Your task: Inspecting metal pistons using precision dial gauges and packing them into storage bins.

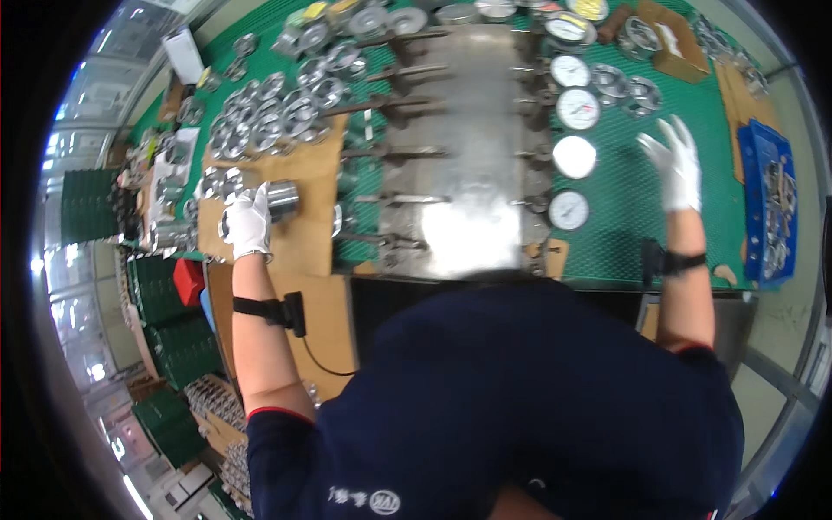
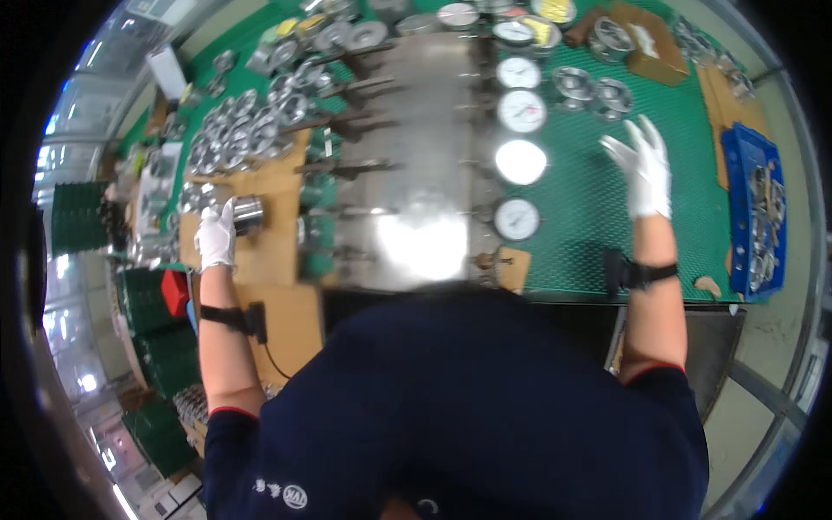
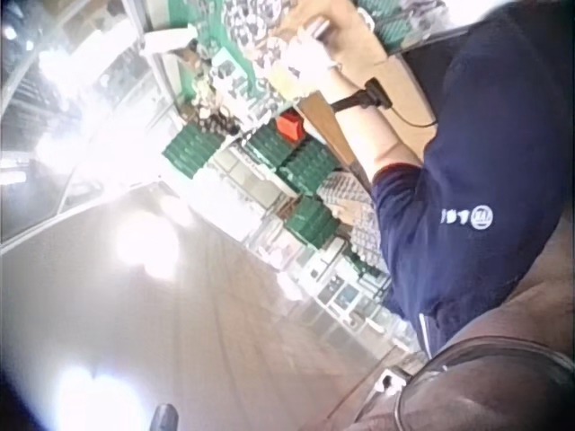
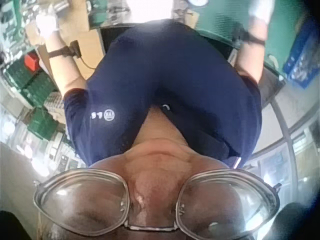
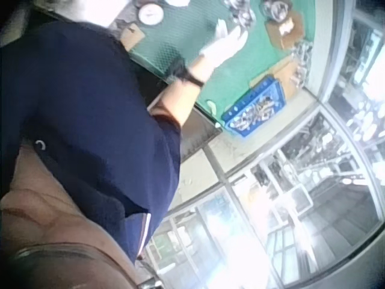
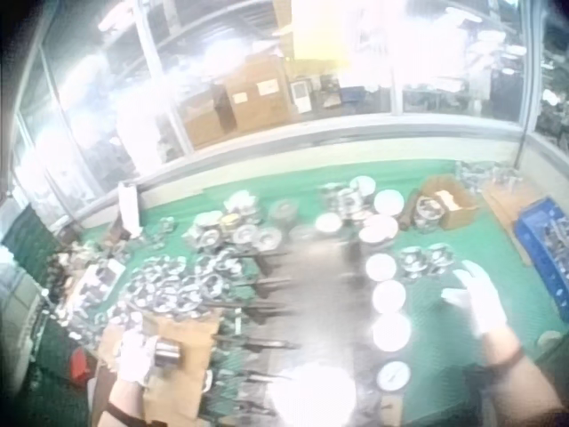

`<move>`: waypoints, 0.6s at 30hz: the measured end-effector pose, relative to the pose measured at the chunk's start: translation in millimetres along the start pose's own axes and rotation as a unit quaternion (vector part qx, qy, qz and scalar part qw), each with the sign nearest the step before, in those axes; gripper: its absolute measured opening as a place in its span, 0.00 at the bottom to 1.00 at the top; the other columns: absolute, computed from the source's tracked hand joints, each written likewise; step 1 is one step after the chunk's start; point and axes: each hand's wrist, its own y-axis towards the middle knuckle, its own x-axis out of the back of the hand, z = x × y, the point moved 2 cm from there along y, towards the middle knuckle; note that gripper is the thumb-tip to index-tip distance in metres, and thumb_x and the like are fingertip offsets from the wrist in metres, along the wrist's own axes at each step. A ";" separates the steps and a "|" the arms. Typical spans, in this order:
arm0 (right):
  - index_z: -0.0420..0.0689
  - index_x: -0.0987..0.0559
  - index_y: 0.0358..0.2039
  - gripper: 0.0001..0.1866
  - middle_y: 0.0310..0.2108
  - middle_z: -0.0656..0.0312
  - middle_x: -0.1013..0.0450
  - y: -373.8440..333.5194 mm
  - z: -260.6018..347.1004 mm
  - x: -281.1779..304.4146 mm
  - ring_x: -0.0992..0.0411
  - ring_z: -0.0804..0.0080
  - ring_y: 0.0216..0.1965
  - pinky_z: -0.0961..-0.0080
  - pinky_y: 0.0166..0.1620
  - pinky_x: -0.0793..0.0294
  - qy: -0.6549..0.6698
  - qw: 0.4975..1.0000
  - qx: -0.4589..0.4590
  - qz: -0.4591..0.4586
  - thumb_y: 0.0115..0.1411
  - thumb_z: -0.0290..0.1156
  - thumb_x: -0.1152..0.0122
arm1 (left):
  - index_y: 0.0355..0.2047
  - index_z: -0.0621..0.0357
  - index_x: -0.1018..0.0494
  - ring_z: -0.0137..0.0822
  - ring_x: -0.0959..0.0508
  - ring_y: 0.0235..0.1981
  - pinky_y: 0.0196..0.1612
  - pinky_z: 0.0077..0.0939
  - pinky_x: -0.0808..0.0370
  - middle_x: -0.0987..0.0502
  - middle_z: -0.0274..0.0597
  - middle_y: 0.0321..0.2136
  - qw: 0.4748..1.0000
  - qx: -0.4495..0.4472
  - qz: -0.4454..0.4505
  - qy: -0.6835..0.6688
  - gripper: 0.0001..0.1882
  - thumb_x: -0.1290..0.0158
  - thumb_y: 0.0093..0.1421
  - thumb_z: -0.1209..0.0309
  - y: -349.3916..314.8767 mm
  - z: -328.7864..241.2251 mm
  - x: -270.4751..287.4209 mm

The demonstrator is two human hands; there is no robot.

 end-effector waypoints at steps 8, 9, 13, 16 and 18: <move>0.41 0.30 0.62 0.29 0.49 0.57 0.25 -160.9 64.7 -134.4 0.23 0.70 0.41 0.75 0.46 0.22 -0.149 0.912 0.067 0.376 0.61 0.32 0.35 | 0.49 0.58 0.23 0.43 0.20 0.35 0.39 0.32 0.23 0.20 0.45 0.36 0.893 -0.408 -0.006 -0.188 0.27 0.46 0.47 0.89 -67.4 -109.5 107.4; 0.40 0.38 0.67 0.38 0.51 0.54 0.26 -174.0 65.6 -162.0 0.22 0.71 0.39 0.76 0.43 0.21 -0.167 0.874 0.121 0.439 0.57 0.24 0.33 | 0.50 0.58 0.24 0.45 0.20 0.35 0.40 0.33 0.22 0.20 0.47 0.37 0.868 -0.424 0.025 -0.257 0.31 0.47 0.44 0.91 -74.2 -119.5 101.8; 0.44 0.41 0.69 0.51 0.56 0.52 0.31 -204.1 59.6 -189.6 0.25 0.64 0.47 0.71 0.46 0.23 -0.192 0.863 0.249 0.396 0.46 0.33 0.23 | 0.51 0.61 0.26 0.50 0.19 0.36 0.41 0.33 0.22 0.21 0.49 0.36 0.742 -0.526 0.177 -0.376 0.24 0.45 0.52 0.86 -98.1 -162.2 82.0; 0.46 0.40 0.68 0.50 0.50 0.51 0.30 -196.5 50.2 -183.1 0.24 0.52 0.43 0.63 0.41 0.21 -0.369 0.789 0.329 0.365 0.46 0.40 0.26 | 0.53 0.63 0.30 0.54 0.20 0.35 0.42 0.37 0.22 0.22 0.53 0.36 0.810 -0.415 0.235 -0.342 0.22 0.44 0.58 0.74 -111.9 -179.6 59.5; 0.47 0.39 0.67 0.48 0.50 0.52 0.30 -195.4 36.5 -179.4 0.23 0.53 0.41 0.63 0.38 0.21 -0.437 0.770 0.314 0.342 0.47 0.39 0.27 | 0.60 0.64 0.36 0.51 0.20 0.42 0.47 0.38 0.23 0.22 0.53 0.44 0.829 -0.397 0.255 -0.300 0.28 0.44 0.61 0.69 -115.9 -196.2 59.4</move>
